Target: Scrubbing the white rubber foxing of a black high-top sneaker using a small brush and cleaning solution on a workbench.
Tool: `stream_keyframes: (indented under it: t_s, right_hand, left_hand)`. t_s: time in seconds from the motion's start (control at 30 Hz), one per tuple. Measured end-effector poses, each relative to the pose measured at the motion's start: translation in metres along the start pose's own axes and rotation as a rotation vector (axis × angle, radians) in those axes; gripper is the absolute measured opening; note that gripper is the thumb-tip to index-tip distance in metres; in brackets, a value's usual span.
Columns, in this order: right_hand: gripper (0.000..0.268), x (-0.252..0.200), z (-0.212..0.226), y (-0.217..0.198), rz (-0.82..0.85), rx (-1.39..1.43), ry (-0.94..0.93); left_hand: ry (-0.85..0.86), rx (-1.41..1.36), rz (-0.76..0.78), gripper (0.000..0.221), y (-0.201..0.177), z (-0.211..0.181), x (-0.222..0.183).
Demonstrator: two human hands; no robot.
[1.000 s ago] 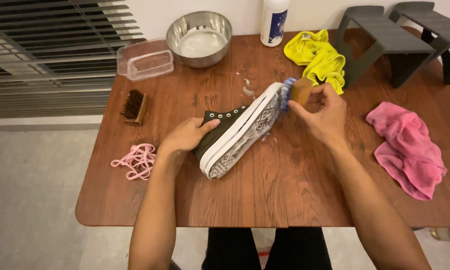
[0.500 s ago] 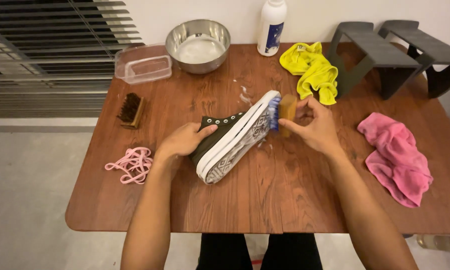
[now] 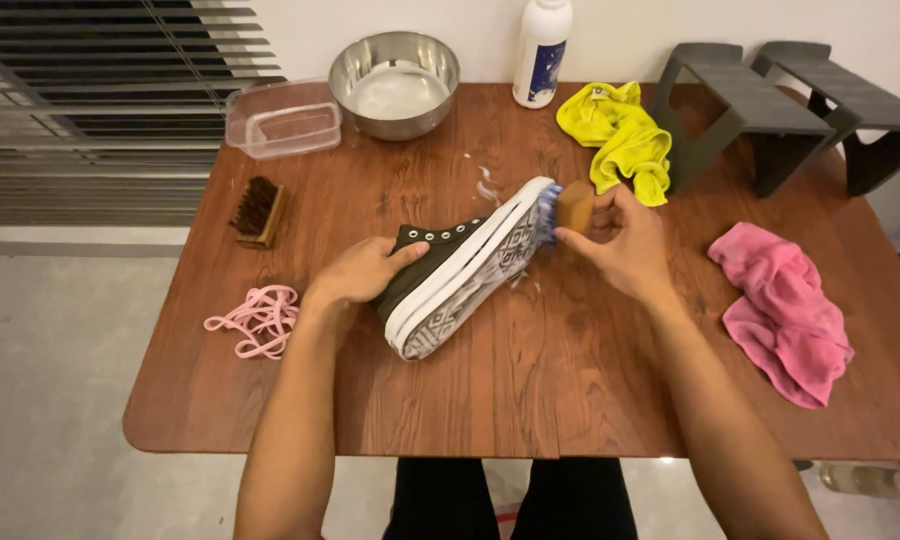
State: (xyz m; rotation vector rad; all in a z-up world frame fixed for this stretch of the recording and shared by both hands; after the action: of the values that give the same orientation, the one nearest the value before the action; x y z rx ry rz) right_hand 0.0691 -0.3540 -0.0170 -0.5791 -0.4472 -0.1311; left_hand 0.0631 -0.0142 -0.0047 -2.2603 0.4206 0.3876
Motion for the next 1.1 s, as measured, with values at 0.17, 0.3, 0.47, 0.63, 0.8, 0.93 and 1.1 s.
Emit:
stream_keyframes:
  t_s: [0.17, 0.3, 0.47, 0.63, 0.8, 0.93, 1.1]
  right_hand:
    - [0.056, -0.005, 0.012, 0.000, 0.010, -0.083, 0.040]
    - [0.055, 0.001, 0.005, -0.003, -0.025, -0.221, 0.034]
    - [0.055, 0.010, -0.007, -0.013, -0.152, -0.121, 0.096]
    - [0.050, 0.010, -0.004, -0.009, -0.218, 0.032, 0.017]
    - [0.054, 0.016, -0.014, -0.005, -0.217, -0.061, -0.034]
    - [0.054, 0.015, -0.012, -0.003, -0.211, -0.076, -0.009]
    - [0.055, 0.015, -0.010, 0.005, -0.198, -0.108, -0.036]
  left_hand:
    - [-0.024, -0.001, -0.002, 0.058, 0.003, -0.002, -0.006]
    - [-0.040, -0.012, -0.019, 0.057, 0.000, -0.004, -0.009]
    - [-0.032, -0.004, -0.013, 0.058, 0.000, -0.004, -0.009]
    - [-0.015, -0.004, 0.007, 0.056, 0.000, -0.005, -0.015]
    - [0.016, 0.002, 0.019, 0.057, -0.002, -0.007, -0.011]
    - [0.033, 0.002, 0.019, 0.053, -0.001, -0.004, -0.009]
    - [0.025, -0.025, 0.014, 0.050, -0.001, -0.009, -0.013]
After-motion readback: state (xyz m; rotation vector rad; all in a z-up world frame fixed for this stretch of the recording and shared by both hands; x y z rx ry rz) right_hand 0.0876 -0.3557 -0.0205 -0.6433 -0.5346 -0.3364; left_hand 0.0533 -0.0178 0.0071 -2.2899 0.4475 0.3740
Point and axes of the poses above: each hand's wrist, its own x-axis towards the middle knuckle, its own y-axis out of the palm, z = x × y, the point moved 6 cm from there along x, towards the middle knuckle, and after that the axes turned 8 degrees about -y, right-handed, at the moved point
